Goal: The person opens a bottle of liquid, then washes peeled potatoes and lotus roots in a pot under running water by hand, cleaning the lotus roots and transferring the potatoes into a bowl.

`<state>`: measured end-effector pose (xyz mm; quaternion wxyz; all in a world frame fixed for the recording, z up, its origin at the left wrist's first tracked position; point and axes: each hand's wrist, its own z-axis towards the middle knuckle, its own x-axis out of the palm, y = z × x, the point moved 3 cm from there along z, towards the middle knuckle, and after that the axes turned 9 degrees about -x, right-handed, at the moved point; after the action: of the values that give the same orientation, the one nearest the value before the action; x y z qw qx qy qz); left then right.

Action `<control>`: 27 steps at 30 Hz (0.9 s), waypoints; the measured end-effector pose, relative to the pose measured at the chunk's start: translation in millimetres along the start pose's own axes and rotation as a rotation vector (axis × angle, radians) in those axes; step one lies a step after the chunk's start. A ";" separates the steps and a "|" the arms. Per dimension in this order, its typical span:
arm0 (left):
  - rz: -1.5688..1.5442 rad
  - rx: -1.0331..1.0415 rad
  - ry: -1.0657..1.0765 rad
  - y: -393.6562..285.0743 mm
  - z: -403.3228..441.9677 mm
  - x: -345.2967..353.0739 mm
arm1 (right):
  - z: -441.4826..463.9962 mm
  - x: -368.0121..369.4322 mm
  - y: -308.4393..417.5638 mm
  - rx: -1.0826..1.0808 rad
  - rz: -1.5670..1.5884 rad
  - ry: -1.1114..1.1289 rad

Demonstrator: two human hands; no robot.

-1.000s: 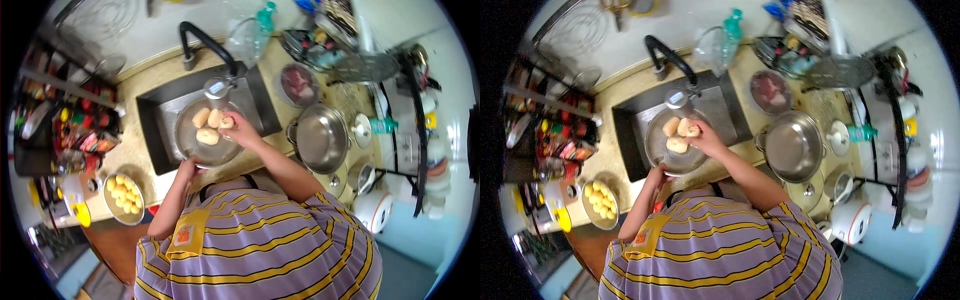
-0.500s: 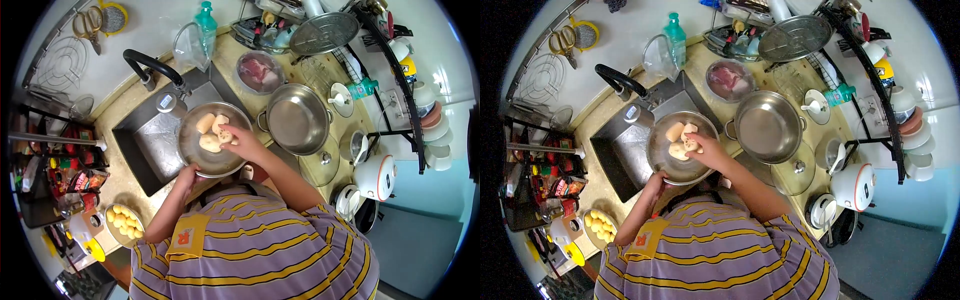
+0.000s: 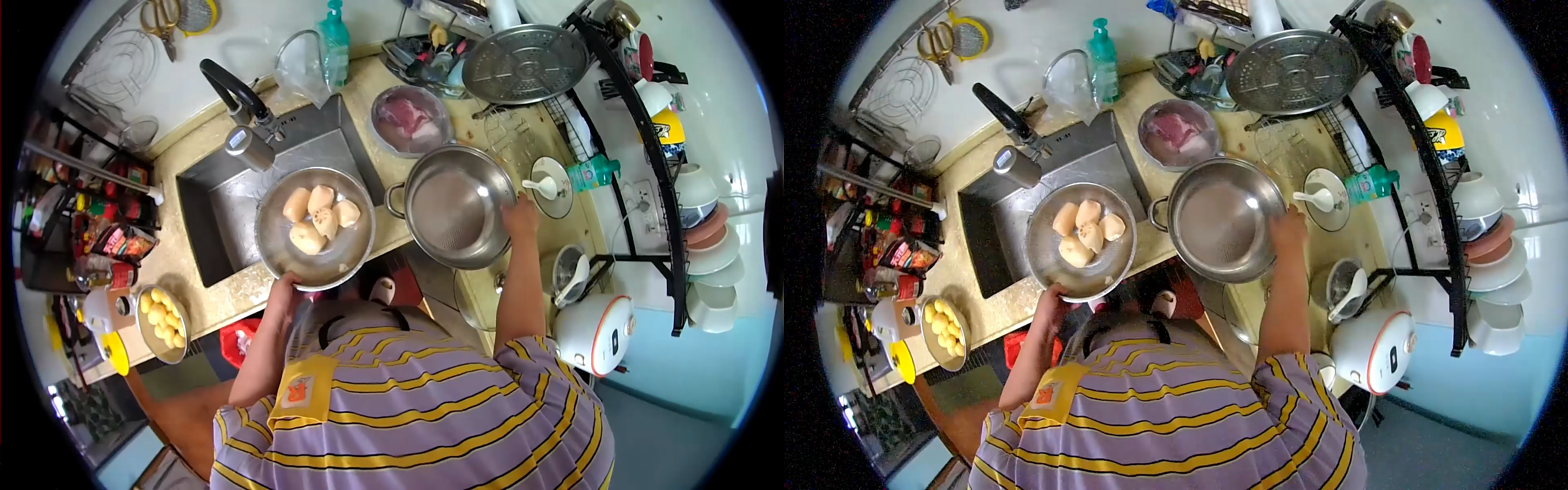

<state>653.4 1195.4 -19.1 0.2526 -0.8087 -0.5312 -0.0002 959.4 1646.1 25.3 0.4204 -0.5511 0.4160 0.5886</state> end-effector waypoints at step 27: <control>-0.322 0.271 -0.252 17.5 -96.6 -205.0 | -65.2 15.6 285.3 -0.202 1.138 0.395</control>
<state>605.0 974.4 2.9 0.2869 -0.6659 -0.6759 0.1317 706.3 1498.8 14.2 -0.0994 -0.3784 0.6574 0.6440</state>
